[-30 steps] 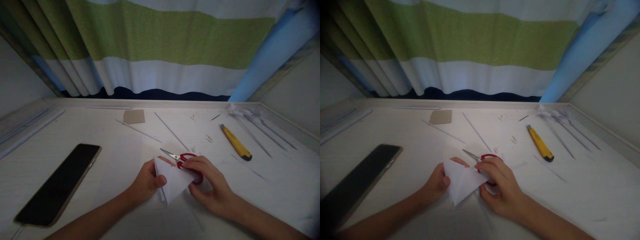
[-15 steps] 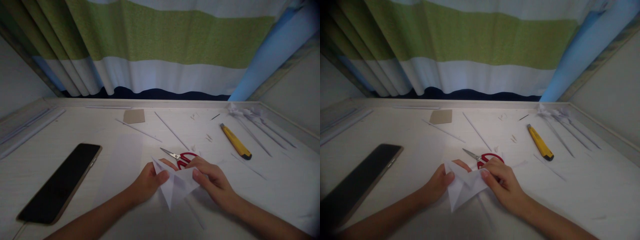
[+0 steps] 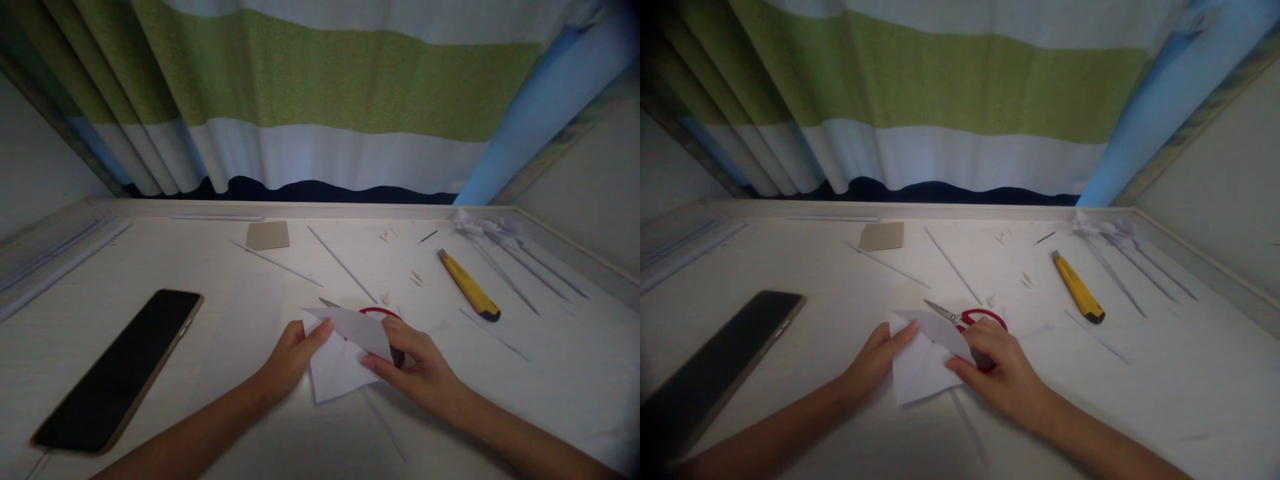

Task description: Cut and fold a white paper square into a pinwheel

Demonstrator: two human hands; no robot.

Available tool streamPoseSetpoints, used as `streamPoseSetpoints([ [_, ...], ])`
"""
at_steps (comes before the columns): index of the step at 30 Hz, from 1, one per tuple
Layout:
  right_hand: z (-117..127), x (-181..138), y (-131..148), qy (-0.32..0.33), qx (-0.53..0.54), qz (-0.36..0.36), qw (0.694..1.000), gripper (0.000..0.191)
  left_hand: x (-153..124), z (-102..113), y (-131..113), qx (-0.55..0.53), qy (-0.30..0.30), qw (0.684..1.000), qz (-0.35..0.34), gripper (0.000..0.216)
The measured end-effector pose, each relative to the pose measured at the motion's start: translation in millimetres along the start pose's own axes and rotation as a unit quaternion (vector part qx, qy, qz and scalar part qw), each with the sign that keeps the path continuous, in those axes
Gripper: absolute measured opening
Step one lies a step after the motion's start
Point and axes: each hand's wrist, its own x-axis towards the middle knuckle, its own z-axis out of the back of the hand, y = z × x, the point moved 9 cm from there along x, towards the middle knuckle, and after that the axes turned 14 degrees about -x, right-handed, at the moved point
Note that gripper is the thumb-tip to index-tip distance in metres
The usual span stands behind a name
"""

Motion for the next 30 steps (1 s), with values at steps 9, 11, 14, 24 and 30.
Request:
streamPoseSetpoints([
  [9,-7.2,2.2,-7.4,0.045,0.153,-0.070,0.985,0.006,2.3,0.5,3.8,0.004,-0.001,1.000,0.018,0.034],
  [11,-12.2,1.1,-9.9,0.070,0.215,-0.101,0.969,0.006,2.6,1.6,4.3,0.001,-0.006,1.000,0.018,0.034],
  [14,-19.7,-1.3,-12.3,0.101,0.291,-0.133,0.942,0.008,3.2,0.0,3.9,-0.006,0.004,1.000,0.017,0.034],
  [24,-26.8,-8.3,-27.3,0.115,0.310,-0.192,0.924,0.024,6.0,3.3,3.2,-0.031,0.003,0.999,0.014,0.033],
  [30,-30.8,-11.9,-39.2,0.116,0.286,-0.238,0.921,0.033,7.3,6.2,4.3,-0.049,-0.002,0.999,-0.002,0.031],
])
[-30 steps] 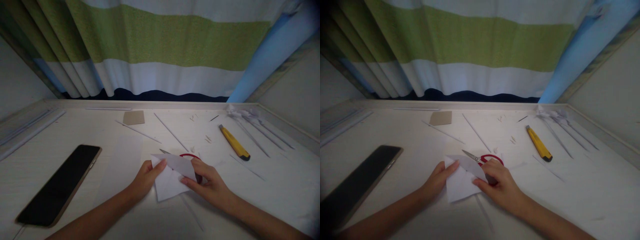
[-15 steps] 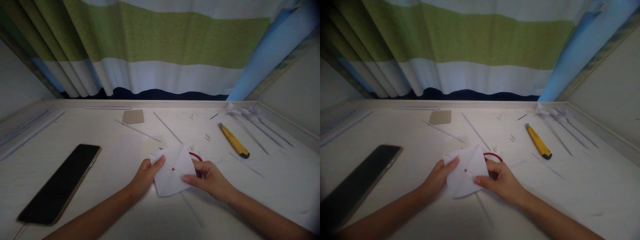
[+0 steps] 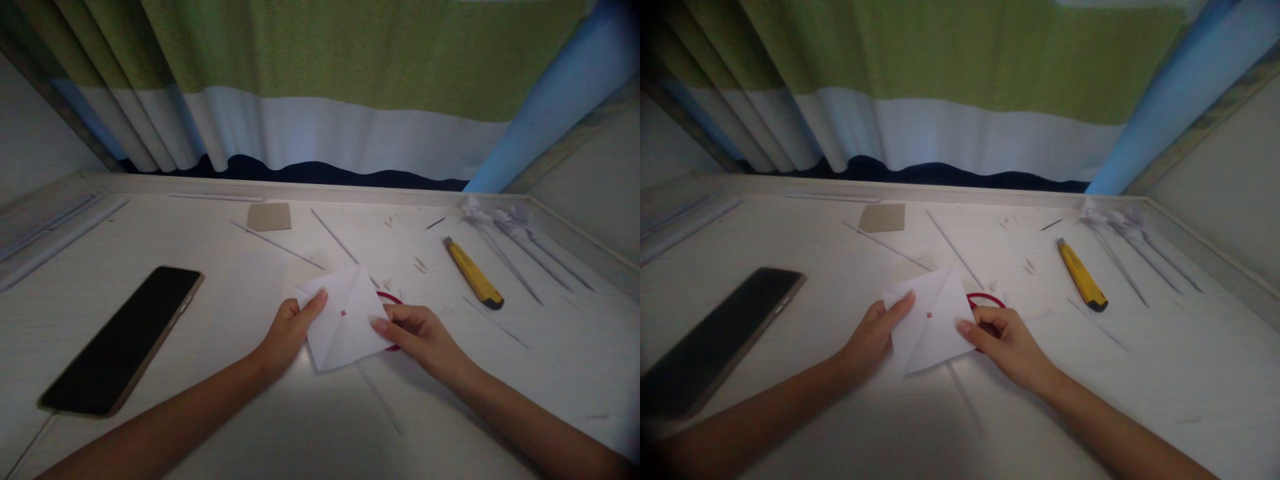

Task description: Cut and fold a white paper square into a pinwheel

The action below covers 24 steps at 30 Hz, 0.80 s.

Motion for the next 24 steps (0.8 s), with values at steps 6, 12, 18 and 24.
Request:
streamPoseSetpoints([
  [6,3.9,0.8,0.5,-0.025,-0.017,-0.008,1.000,0.034,-0.7,3.3,-2.9,0.028,-0.003,0.999,-0.029,0.033],
  [12,3.5,0.1,2.5,-0.031,-0.024,0.005,0.999,0.034,0.1,1.4,-2.5,0.033,0.015,0.999,-0.025,0.033],
  [18,11.5,-1.7,5.0,-0.079,-0.016,0.005,0.997,0.030,-9.5,-19.0,-8.2,0.077,0.084,0.993,-0.022,0.022],
  [24,18.8,-4.6,11.0,-0.119,-0.049,0.022,0.991,0.028,-17.7,-35.6,-5.3,0.186,0.150,0.971,0.012,0.013],
])
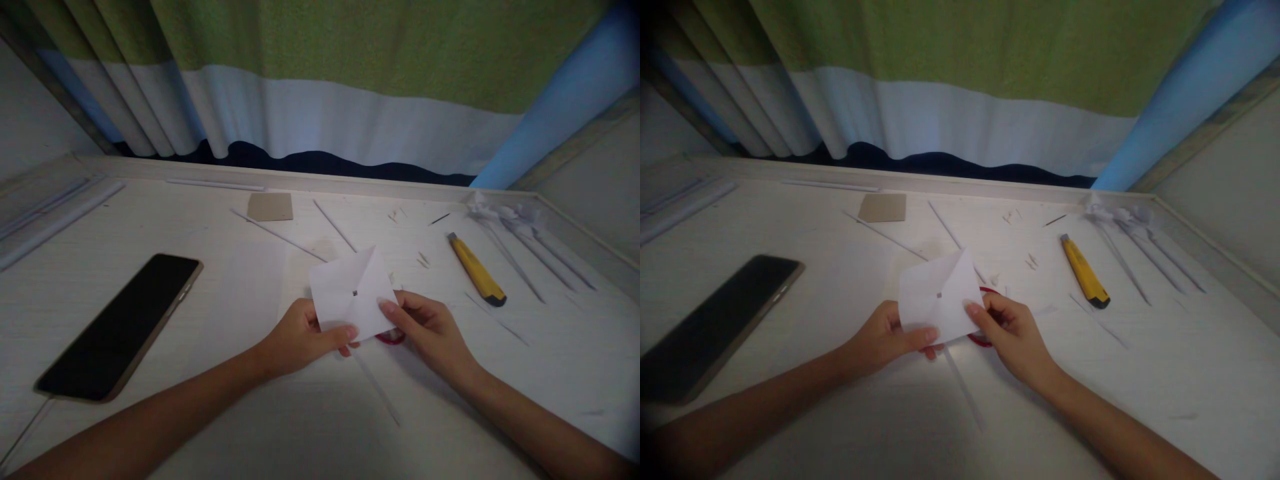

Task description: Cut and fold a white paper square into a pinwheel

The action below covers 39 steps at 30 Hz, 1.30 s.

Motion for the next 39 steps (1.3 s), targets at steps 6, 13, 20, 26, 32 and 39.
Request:
streamPoseSetpoints([
  [6,2.5,0.1,1.4,-0.013,-0.019,0.019,1.000,0.027,2.7,4.6,5.3,0.031,-0.014,0.999,0.010,0.018],
  [13,4.9,1.5,0.7,-0.020,-0.002,0.011,1.000,0.016,3.5,5.4,3.6,0.016,-0.029,0.999,0.008,0.021],
  [20,-5.4,2.2,-7.2,0.030,0.033,-0.022,0.999,0.017,0.1,20.4,3.9,-0.071,-0.126,0.989,-0.005,0.028],
  [26,-16.2,0.2,-6.5,0.095,0.041,-0.018,0.994,0.021,2.5,29.4,12.7,-0.118,-0.156,0.981,0.004,0.024],
  [32,-16.6,-2.2,8.7,0.096,-0.058,0.051,0.992,0.024,-0.2,21.5,1.6,-0.111,-0.133,0.985,-0.011,0.025],
  [39,-6.7,-2.8,18.5,0.073,-0.186,0.108,0.974,0.024,1.5,29.4,-1.1,-0.079,-0.162,0.984,-0.006,0.034],
])
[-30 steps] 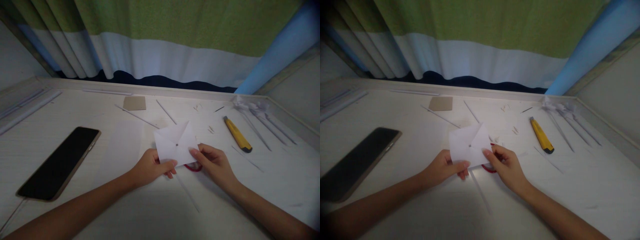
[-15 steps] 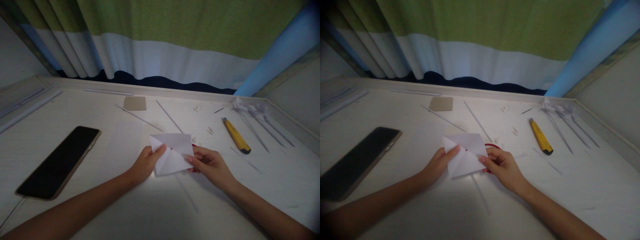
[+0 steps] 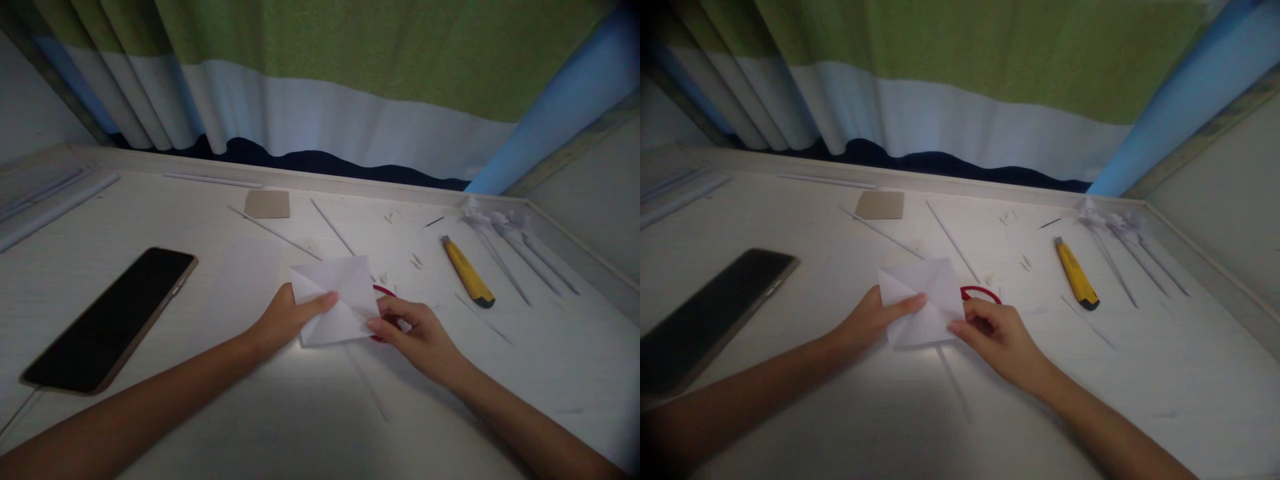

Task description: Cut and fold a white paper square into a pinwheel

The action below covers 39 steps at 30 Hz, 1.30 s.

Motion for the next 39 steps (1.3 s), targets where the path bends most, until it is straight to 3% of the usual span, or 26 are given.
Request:
streamPoseSetpoints([
  [3,17.3,3.3,-7.8,-0.028,-0.055,-0.024,0.998,0.024,5.6,6.2,-3.0,-0.018,-0.007,1.000,0.000,0.039],
  [6,27.0,6.7,-7.1,-0.040,-0.187,-0.004,0.982,0.024,7.7,11.9,-16.3,-0.012,-0.016,1.000,-0.018,0.037],
  [13,5.6,8.4,-9.7,-0.019,-0.315,0.043,0.948,0.027,-1.5,19.6,-57.9,0.151,-0.067,0.982,-0.092,0.037],
  [19,2.9,8.7,-10.7,-0.038,-0.345,0.035,0.937,0.024,-8.2,18.4,-72.8,0.192,-0.068,0.970,-0.133,0.034],
  [22,14.8,7.1,-18.7,-0.043,-0.280,-0.031,0.959,0.025,-11.5,16.4,-80.4,0.191,-0.062,0.966,-0.164,0.033],
  [25,30.6,3.2,-30.4,-0.057,-0.068,-0.112,0.990,0.029,-15.4,10.6,-86.5,0.175,-0.040,0.968,-0.178,0.030],
  [29,36.4,-2.8,-31.2,-0.063,0.193,-0.135,0.970,0.030,-21.9,1.5,-93.1,0.151,-0.008,0.977,-0.152,0.026],
  [33,24.2,-8.7,-16.4,-0.035,0.256,-0.079,0.963,0.051,-27.8,2.1,-105.5,0.161,-0.017,0.973,-0.167,0.026],
  [39,-2.9,-13.1,2.2,0.060,0.257,-0.046,0.963,0.054,-31.5,15.0,-122.0,0.195,-0.063,0.949,-0.241,0.033],
])
